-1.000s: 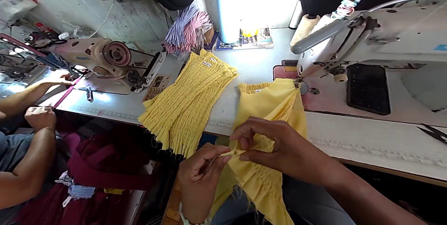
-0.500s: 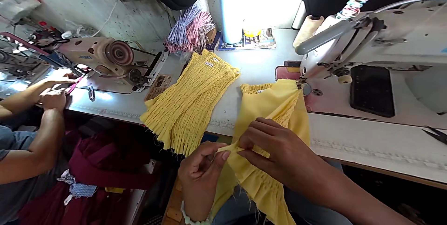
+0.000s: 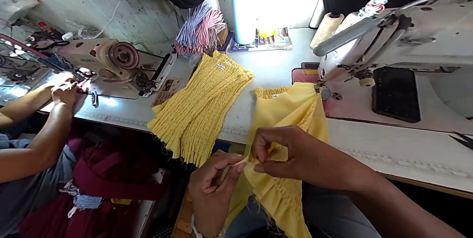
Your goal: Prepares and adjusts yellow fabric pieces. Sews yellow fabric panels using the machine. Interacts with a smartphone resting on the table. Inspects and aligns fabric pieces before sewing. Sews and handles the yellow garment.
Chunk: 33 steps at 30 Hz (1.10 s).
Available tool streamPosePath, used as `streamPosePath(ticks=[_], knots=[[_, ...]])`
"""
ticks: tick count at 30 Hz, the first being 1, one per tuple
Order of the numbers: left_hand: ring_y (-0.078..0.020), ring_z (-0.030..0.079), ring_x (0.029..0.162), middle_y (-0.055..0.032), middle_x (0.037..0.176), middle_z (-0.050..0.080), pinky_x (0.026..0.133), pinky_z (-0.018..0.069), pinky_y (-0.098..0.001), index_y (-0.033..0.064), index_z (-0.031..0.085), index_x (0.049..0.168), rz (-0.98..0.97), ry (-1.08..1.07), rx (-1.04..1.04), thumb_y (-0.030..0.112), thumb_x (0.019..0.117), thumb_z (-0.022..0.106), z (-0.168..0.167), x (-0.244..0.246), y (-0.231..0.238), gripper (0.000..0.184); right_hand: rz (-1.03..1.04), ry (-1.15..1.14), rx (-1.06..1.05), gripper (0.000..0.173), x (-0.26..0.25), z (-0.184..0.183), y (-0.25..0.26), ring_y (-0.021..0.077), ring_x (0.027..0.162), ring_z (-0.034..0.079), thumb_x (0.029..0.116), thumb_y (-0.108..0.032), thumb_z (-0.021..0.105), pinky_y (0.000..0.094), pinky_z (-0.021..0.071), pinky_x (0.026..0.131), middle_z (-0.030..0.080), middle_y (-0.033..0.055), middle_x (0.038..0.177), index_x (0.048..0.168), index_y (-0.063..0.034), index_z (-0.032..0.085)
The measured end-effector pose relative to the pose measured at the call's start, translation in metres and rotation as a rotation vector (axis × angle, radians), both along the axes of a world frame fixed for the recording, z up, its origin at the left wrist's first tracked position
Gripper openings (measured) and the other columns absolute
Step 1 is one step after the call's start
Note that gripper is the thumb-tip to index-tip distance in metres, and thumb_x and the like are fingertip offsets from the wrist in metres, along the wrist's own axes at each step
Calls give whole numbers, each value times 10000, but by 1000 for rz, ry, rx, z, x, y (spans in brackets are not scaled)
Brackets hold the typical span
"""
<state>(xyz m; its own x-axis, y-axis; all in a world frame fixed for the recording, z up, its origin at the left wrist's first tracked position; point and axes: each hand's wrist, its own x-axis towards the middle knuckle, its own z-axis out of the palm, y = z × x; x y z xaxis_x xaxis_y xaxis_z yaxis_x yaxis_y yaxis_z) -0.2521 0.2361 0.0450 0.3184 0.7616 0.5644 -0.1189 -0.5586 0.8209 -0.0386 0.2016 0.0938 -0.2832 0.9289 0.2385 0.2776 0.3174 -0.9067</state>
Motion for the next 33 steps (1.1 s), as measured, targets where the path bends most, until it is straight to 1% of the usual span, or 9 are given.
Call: streamPosePath(ticks=[4,7,10,12,18,22,27,31,33], knots=[[17,686,892,96,990,741,787,578,-148,161,754,1056,28,-1,31,133,935,731,-2,0,0,126,-48,-126,78,182,-4,-2,0,-9,752,575,857,-85,735,97,455,684,646,-5,823,1032,-65,691],[18,683,887,97,990,738,786,576,-148,157,752,1057,39,10,38,138,938,730,-2,1,1,123,-169,-245,226,142,-8,-8,0,25,737,578,840,-120,730,128,467,679,640,-15,798,980,-101,717],[32,680,847,93,980,741,751,571,-132,134,755,1068,53,24,-10,135,939,721,0,2,3,133,-262,-283,365,101,-10,-12,0,67,783,610,888,-227,718,206,484,729,652,-31,797,868,-129,725],[43,671,814,103,969,741,721,560,-123,142,754,1068,56,15,-55,161,951,709,1,2,4,127,-248,-284,453,147,-11,-11,-1,88,849,636,953,-237,665,231,494,781,691,-30,843,883,-139,749],[19,670,906,94,1022,723,784,569,-142,146,776,1070,41,-34,-42,178,971,688,9,5,11,137,-230,-280,689,199,-21,0,2,113,813,578,1003,-72,571,200,464,730,636,14,796,939,-121,754],[0,656,956,72,1036,709,815,557,-144,140,781,1063,50,-22,35,128,956,694,17,13,13,139,-303,-195,633,118,-21,6,7,58,811,611,1000,-167,630,156,487,760,665,3,812,954,-78,692],[-1,651,957,31,1029,696,805,555,-132,105,777,1069,73,39,154,64,938,682,24,17,13,167,-396,-164,550,172,-22,7,3,-10,802,642,946,-182,681,109,501,787,717,-43,830,1069,-63,697],[-20,637,989,-4,1041,689,840,536,-141,68,758,1086,98,120,296,83,957,650,24,16,11,169,-409,-128,527,129,-21,5,1,-15,781,617,933,-166,699,97,486,741,711,-40,819,1007,-72,747],[-28,624,1028,4,1059,683,875,524,-162,74,738,1097,101,164,352,211,987,655,24,13,11,194,-411,-95,521,95,-20,4,0,-17,785,613,934,-168,710,98,478,723,709,-34,814,923,-86,756]])
